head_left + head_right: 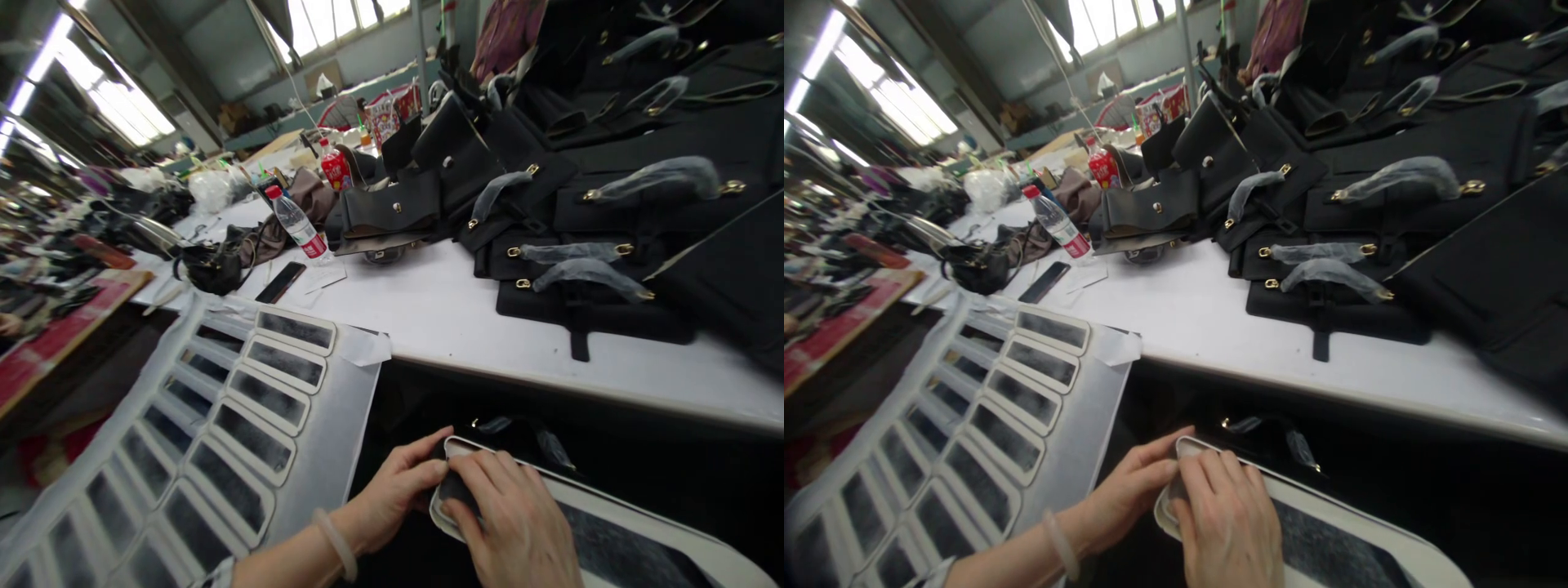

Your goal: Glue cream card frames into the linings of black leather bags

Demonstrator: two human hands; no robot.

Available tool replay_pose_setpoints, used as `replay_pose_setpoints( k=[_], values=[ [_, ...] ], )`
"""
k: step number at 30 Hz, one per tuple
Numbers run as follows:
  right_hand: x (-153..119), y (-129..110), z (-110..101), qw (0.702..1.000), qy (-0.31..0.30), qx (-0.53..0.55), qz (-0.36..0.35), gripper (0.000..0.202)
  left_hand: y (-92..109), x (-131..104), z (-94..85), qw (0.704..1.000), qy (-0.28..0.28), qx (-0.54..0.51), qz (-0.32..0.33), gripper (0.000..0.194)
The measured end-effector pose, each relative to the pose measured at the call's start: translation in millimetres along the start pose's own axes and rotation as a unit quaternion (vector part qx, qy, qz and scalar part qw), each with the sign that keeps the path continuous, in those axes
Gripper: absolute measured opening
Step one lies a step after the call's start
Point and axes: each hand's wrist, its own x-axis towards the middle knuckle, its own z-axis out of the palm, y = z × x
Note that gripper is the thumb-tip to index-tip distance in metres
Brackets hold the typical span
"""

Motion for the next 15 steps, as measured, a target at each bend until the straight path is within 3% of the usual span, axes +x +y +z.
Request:
replay_pose_setpoints(
  k=[7,11,15],
  values=[
    [-0.3,2.8,4.1,0.999,0.022,-0.033,-0.007,0.041,9.5,6.7,1.4,0.987,-0.003,0.149,0.062,0.061],
    [0.3,0.6,2.7,0.999,0.028,-0.041,0.007,0.04,7.2,8.1,2.9,0.986,0.008,0.145,0.077,0.064],
    [0.4,-5.8,-1.7,0.999,0.023,-0.042,0.022,0.044,0.1,2.4,3.0,0.996,-0.007,0.064,0.057,0.061]
  ],
)
